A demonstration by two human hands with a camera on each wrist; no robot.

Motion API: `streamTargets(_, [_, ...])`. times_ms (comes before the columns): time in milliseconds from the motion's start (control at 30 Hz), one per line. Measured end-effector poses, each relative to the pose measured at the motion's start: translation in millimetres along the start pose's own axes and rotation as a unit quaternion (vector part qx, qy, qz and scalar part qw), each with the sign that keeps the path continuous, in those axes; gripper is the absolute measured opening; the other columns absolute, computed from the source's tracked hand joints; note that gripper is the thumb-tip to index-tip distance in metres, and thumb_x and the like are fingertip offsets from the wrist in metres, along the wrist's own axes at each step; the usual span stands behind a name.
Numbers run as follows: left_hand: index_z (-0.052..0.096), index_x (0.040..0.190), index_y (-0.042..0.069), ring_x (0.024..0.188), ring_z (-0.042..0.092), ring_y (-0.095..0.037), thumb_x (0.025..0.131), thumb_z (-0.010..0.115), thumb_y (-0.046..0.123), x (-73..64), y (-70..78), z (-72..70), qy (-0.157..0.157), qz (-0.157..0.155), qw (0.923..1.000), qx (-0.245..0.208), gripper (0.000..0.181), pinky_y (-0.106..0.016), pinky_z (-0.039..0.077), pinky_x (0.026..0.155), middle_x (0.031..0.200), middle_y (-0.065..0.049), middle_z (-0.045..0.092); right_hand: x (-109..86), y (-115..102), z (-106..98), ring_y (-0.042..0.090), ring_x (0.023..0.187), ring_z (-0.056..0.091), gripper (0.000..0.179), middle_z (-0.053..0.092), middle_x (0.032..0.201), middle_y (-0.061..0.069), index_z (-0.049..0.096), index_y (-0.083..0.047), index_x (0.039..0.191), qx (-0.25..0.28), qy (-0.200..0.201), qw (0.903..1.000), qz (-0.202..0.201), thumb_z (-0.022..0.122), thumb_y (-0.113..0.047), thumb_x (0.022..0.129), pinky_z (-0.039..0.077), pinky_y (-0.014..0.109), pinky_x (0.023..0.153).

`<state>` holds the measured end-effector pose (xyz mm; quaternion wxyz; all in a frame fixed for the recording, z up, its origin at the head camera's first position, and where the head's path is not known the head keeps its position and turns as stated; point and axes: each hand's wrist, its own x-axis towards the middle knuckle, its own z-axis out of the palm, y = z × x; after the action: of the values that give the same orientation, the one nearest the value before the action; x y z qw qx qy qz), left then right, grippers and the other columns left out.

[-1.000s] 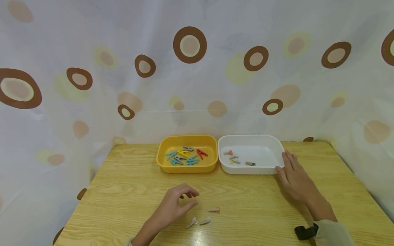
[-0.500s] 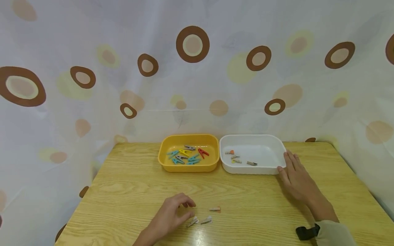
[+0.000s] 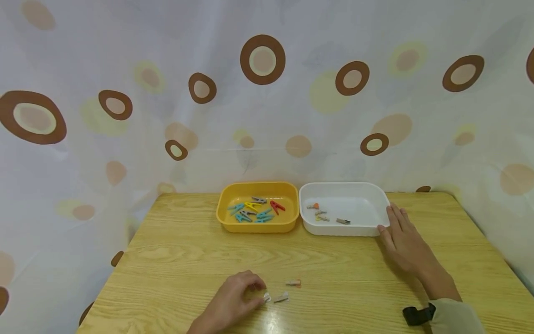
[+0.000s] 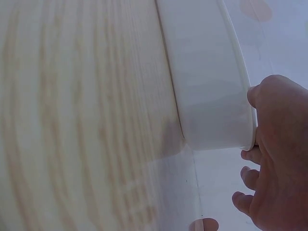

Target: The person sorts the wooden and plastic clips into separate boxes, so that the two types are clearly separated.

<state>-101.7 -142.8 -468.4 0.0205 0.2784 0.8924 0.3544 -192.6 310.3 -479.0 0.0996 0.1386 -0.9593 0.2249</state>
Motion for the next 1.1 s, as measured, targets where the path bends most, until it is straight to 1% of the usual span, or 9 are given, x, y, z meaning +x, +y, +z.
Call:
streamTargets(100, [0.074,0.097,0.013,0.087,0.062,-0.005,0.08,0.089,0.012,0.5,0.8,-1.0,-0.013,-0.001,0.9997,0.022,0.023,-0.026,0.054,0.078,0.094,0.009,0.069,0.7,-0.4,-0.2,0.051,0.152,0.003,0.066,0.013,0.163,0.036,0.01,0.013,0.159,0.001,0.0,1.0,-0.001,0.034,-0.028,0.113,0.009,0.064,0.12])
streamTargets(167, [0.074,0.095,0.015,0.086,0.061,-0.003,0.078,0.09,0.012,1.0,1.2,-0.3,-0.024,-0.01,0.9992,0.031,0.024,-0.024,0.053,0.078,0.092,0.011,0.068,0.0,0.1,0.1,0.051,0.152,0.003,0.066,0.012,0.164,0.035,0.01,0.012,0.159,0.002,0.0,1.0,0.0,0.034,-0.028,0.113,0.01,0.065,0.12])
streamTargets(300, [0.074,0.09,0.018,0.084,0.06,0.0,0.08,0.088,0.008,1.9,1.8,0.3,-0.041,-0.035,0.9984,0.021,0.02,-0.022,0.054,0.076,0.089,0.014,0.067,-0.6,1.2,1.1,0.05,0.153,0.002,0.066,0.012,0.164,0.035,0.009,0.012,0.159,0.005,0.0,1.0,0.002,0.034,-0.029,0.113,0.01,0.065,0.12])
streamTargets(400, [0.076,0.087,0.019,0.082,0.06,0.003,0.082,0.086,0.005,3.1,1.1,0.7,-0.047,-0.044,0.9978,0.013,0.018,-0.021,0.054,0.075,0.086,0.016,0.067,-0.6,2.3,1.7,0.051,0.153,0.002,0.066,0.012,0.164,0.035,0.009,0.012,0.159,0.004,-0.001,1.0,0.004,0.034,-0.03,0.113,0.011,0.067,0.119])
streamTargets(633, [0.075,0.087,0.019,0.079,0.058,0.003,0.086,0.082,0.003,6.2,0.5,0.0,-0.03,-0.034,0.9989,0.015,0.017,-0.02,0.052,0.071,0.085,0.015,0.066,0.0,2.3,1.3,0.051,0.153,0.003,0.066,0.013,0.164,0.035,0.009,0.011,0.16,0.003,0.0,1.0,0.005,0.033,-0.03,0.113,0.015,0.07,0.116])
streamTargets(867, [0.074,0.088,0.015,0.079,0.059,0.0,0.086,0.08,0.001,14.0,-0.4,0.5,-0.009,-0.004,0.9999,0.004,0.015,-0.02,0.053,0.072,0.085,0.012,0.066,-0.9,1.3,0.2,0.051,0.152,0.003,0.066,0.013,0.164,0.035,0.009,0.012,0.159,0.003,-0.004,1.0,0.007,0.034,-0.03,0.113,0.014,0.069,0.117])
streamTargets(933, [0.074,0.089,0.014,0.081,0.06,0.0,0.087,0.079,0.001,16.9,-0.2,0.1,-0.01,-0.003,0.9999,-0.003,0.015,-0.02,0.054,0.073,0.087,0.011,0.067,-0.6,1.0,0.1,0.051,0.152,0.003,0.067,0.012,0.164,0.035,0.009,0.011,0.159,0.004,-0.006,1.0,0.007,0.033,-0.03,0.113,0.013,0.068,0.118])
streamTargets(1033, [0.074,0.091,0.014,0.083,0.061,0.001,0.089,0.078,0.001,22.1,0.3,-2.1,-0.017,-0.01,0.9997,-0.012,0.014,-0.02,0.055,0.075,0.089,0.012,0.067,-0.1,1.1,0.1,0.051,0.153,0.003,0.067,0.012,0.164,0.035,0.009,0.011,0.159,0.004,-0.006,1.0,0.007,0.034,-0.031,0.113,0.013,0.068,0.118])
streamTargets(1100, [0.074,0.092,0.015,0.083,0.061,0.0,0.089,0.077,0.001,25.9,1.0,-4.9,-0.014,-0.015,0.9996,-0.017,0.015,-0.021,0.055,0.076,0.089,0.012,0.067,0.0,1.5,0.4,0.05,0.153,0.002,0.067,0.012,0.164,0.035,0.009,0.011,0.16,0.004,-0.005,1.0,0.005,0.034,-0.03,0.113,0.013,0.068,0.118])
